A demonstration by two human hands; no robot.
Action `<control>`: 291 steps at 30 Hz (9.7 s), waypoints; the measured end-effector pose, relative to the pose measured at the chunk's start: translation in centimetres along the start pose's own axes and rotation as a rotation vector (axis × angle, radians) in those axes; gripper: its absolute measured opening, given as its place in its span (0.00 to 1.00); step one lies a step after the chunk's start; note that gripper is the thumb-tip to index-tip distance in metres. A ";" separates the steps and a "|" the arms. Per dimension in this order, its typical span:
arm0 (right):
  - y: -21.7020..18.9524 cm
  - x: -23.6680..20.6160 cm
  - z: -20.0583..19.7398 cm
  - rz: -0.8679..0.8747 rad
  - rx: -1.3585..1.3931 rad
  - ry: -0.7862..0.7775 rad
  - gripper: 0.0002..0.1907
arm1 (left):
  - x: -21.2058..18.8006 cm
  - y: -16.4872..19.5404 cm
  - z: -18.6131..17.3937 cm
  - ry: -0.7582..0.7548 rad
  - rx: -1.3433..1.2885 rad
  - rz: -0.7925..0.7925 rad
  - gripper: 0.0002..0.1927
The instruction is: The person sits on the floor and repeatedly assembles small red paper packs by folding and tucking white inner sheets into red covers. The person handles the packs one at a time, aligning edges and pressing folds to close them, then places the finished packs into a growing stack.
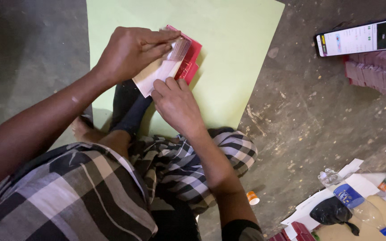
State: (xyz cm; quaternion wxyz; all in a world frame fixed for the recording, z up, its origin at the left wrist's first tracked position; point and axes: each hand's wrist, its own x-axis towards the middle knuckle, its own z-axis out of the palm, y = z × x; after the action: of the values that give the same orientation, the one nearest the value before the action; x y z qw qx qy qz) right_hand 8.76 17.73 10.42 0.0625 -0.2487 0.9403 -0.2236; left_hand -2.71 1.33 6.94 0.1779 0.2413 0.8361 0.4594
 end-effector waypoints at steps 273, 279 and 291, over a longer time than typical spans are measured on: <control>-6.7 -3.6 2.6 0.390 -0.033 -0.019 0.34 | -11.6 2.9 -5.3 -0.654 0.871 0.039 0.47; -7.1 -3.1 3.1 0.383 -0.189 -0.014 0.32 | -11.0 2.8 -4.6 -0.688 0.877 0.011 0.52; -5.6 -3.9 4.4 0.407 0.039 0.056 0.36 | -12.1 -2.5 -5.3 -0.273 -0.287 -0.898 0.25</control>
State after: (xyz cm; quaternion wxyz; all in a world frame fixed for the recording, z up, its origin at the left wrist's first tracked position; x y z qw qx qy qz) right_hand 15.68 13.59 9.03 0.0853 -0.0463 0.9680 -0.2316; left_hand 3.81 -10.31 8.44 0.4979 -0.1119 0.7549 0.4120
